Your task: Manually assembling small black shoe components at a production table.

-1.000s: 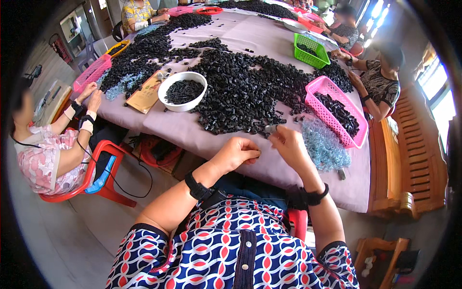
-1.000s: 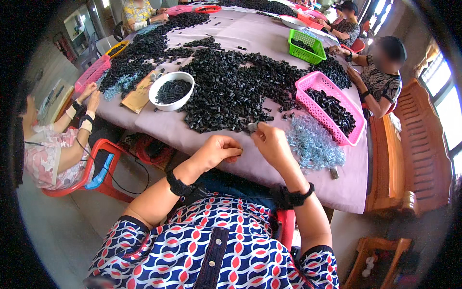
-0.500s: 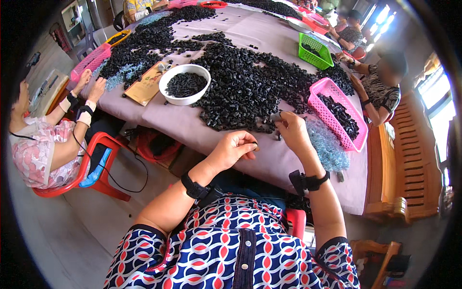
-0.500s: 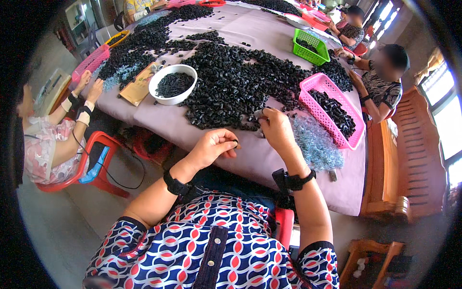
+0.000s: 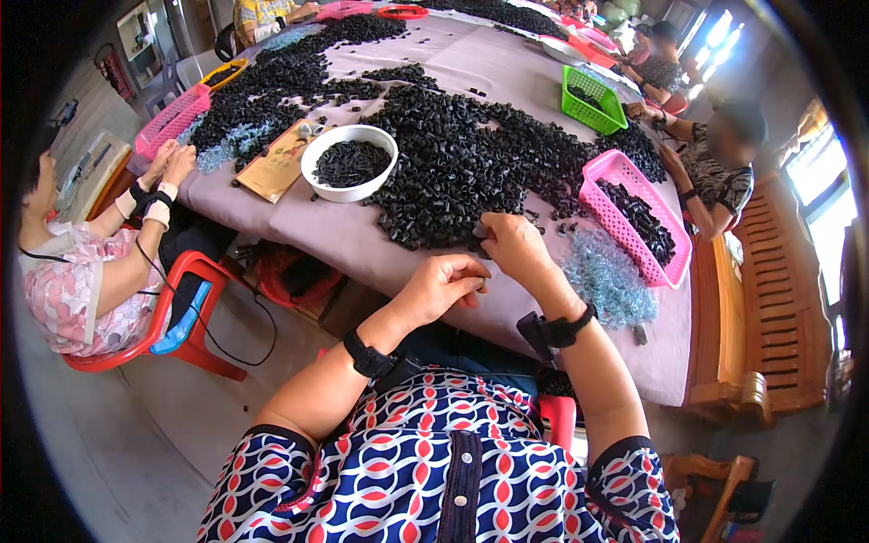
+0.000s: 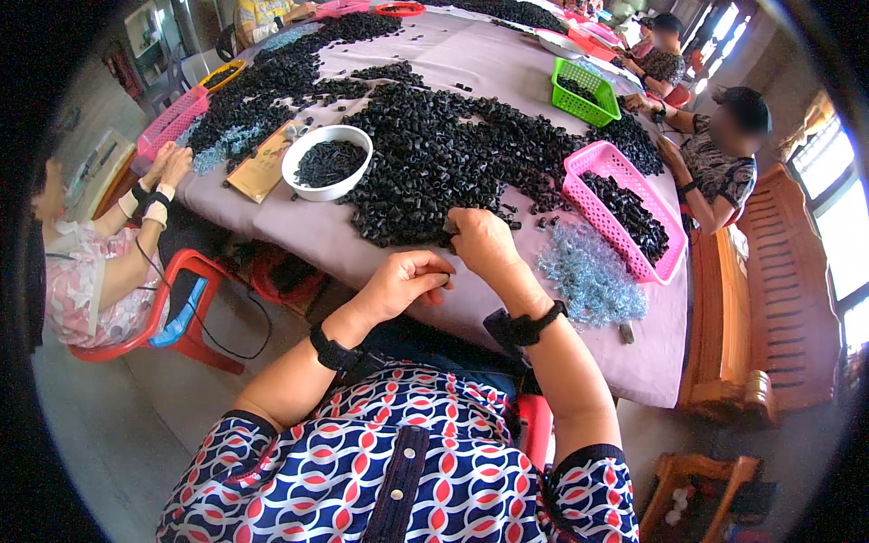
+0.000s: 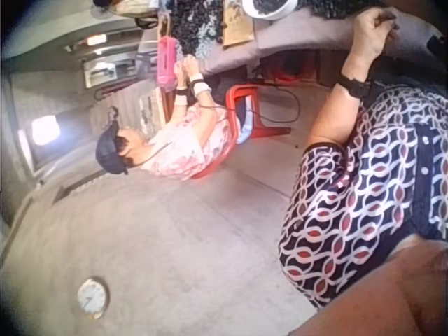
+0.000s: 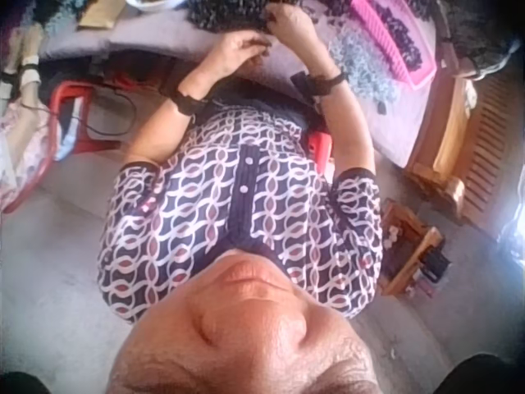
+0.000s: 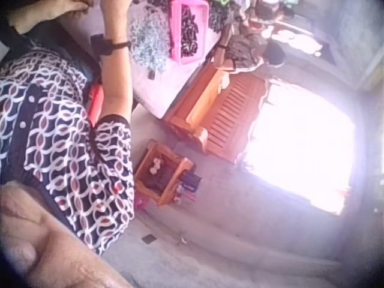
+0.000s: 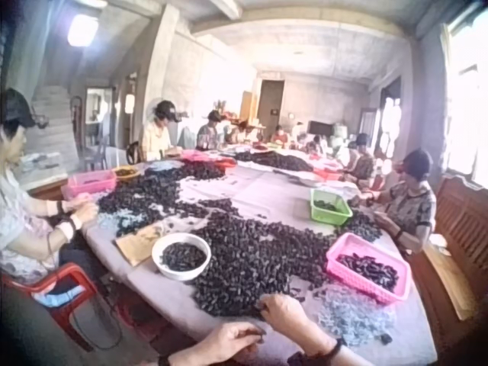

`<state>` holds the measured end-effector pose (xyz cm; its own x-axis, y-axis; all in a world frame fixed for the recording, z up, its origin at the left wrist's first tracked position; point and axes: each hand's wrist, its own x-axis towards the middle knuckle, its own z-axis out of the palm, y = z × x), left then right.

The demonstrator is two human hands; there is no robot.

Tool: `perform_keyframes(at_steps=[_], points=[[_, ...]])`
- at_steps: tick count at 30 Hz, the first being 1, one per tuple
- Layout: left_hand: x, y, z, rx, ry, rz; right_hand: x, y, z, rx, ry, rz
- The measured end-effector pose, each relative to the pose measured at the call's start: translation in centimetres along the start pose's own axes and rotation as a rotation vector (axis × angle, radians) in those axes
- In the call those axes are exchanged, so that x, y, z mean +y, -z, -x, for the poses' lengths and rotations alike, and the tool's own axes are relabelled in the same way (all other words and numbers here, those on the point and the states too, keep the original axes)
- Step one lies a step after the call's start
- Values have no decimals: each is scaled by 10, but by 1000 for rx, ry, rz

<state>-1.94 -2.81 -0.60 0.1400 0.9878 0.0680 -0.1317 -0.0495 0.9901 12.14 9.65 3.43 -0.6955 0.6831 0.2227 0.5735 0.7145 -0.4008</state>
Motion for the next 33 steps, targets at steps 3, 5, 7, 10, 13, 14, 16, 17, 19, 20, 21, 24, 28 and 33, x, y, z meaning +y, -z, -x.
perform_keyframes(at_steps=[3, 5, 7, 10, 13, 14, 16, 17, 19, 20, 21, 24, 28, 33], points=[[1, -1, 2, 23, 26, 33, 1, 1, 7, 49, 93, 82], [-3, -2, 0, 29, 22, 49, 6, -1, 9, 68, 46, 39], [-3, -1, 0, 41, 20, 62, 15, 2, 10, 87, -14, -89], [-5, 0, 0, 45, 55, 64, 16, 19, 16, 107, -117, -245], [-10, 1, -4, 33, 1, 36, 13, 24, 25, 85, -167, -378], [-11, 0, -5, 36, 4, 53, 10, 21, 30, 71, -140, -531], [-10, -2, -6, 35, 9, 65, 13, 15, 37, -1, -121, -639], [-8, -3, -6, 38, 15, 73, 12, 13, 41, 3, -124, -642], [-7, -2, -5, 44, 21, 77, -5, 13, 49, -3, -132, -637], [-9, -1, -4, 41, 18, 68, -10, 14, 51, 17, -127, -565], [-10, -1, -4, 39, 13, 60, -14, 17, 52, 19, -126, -566], [-12, -1, -4, 48, 1, 79, -26, 25, 54, 85, -36, -387], [-8, -3, -2, 39, 21, 43, -27, 29, 56, 76, -7, -353], [-6, -1, 0, 67, -9, 61, 0, 26, 60, 91, -39, -280]])
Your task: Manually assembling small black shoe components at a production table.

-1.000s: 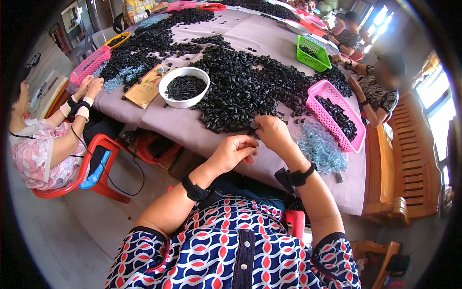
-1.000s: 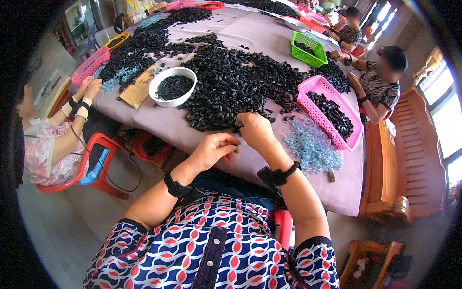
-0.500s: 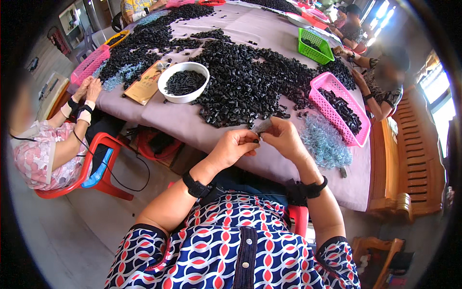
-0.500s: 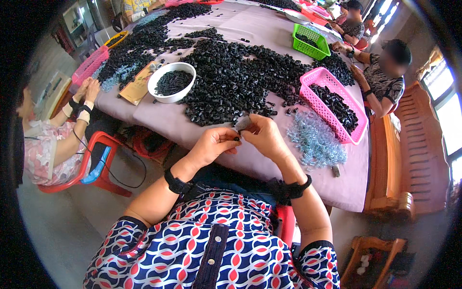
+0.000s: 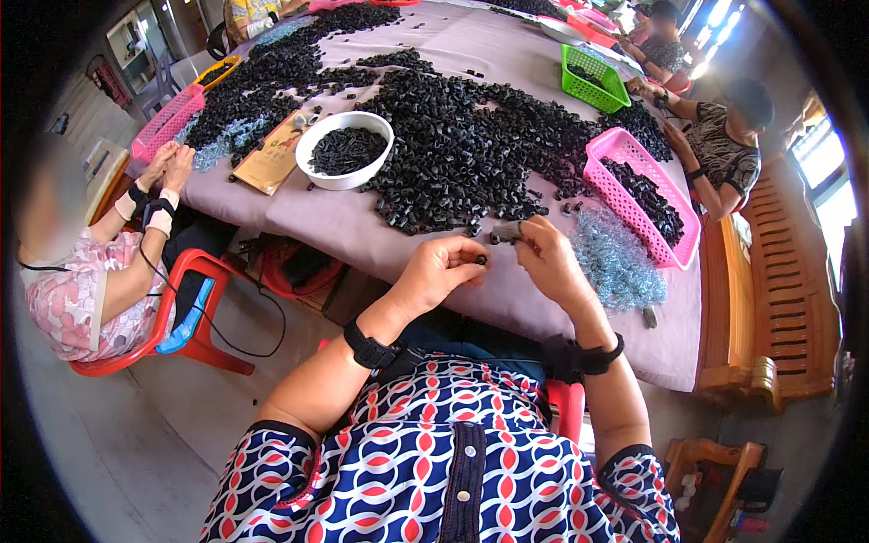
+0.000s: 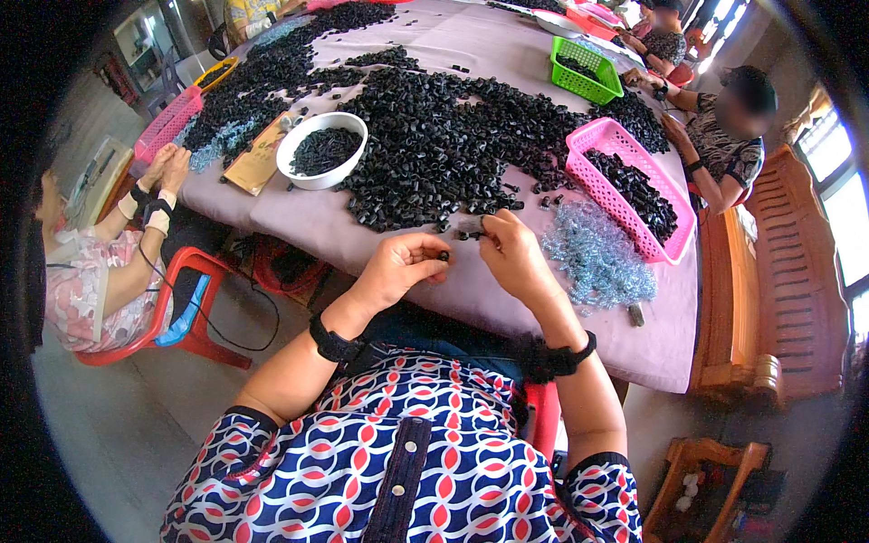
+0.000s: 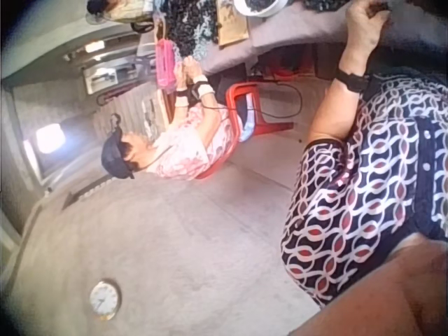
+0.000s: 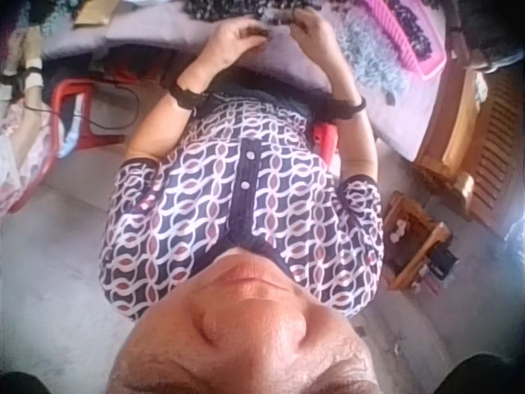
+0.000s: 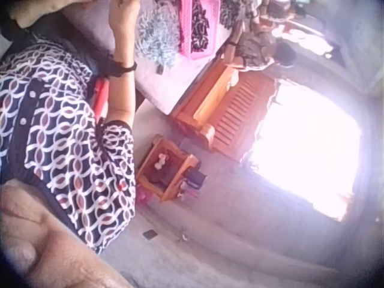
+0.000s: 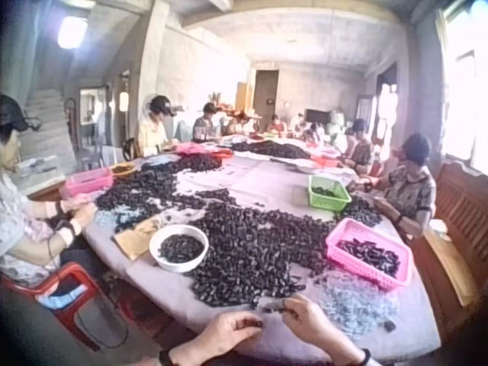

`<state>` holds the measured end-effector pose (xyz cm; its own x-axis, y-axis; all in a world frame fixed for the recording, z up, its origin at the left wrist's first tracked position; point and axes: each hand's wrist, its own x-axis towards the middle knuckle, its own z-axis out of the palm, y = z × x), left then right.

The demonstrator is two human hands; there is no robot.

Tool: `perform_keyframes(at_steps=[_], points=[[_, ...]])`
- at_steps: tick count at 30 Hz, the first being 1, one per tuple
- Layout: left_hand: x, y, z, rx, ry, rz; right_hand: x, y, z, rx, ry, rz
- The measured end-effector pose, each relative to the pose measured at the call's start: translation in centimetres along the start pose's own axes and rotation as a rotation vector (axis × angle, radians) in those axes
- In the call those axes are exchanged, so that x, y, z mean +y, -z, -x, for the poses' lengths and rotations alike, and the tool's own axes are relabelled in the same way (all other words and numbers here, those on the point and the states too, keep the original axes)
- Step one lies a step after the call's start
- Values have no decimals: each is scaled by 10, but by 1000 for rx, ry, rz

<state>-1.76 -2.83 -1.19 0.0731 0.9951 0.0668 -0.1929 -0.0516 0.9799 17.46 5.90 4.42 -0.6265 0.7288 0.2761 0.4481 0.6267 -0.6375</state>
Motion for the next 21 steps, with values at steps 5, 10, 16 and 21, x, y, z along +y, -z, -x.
perform_keyframes(at_steps=[5, 10, 16, 21], points=[[0, -1, 0, -18, -36, -4, 18, 6, 18, -38, -94, -87], [0, -1, 1, -34, -47, -72, 14, 10, 20, 30, -76, 34], [-1, 0, 1, -15, -27, -34, 28, 37, 10, 311, -196, -115], [2, -4, 2, -5, -14, -125, 16, 47, 19, 227, -222, -100]])
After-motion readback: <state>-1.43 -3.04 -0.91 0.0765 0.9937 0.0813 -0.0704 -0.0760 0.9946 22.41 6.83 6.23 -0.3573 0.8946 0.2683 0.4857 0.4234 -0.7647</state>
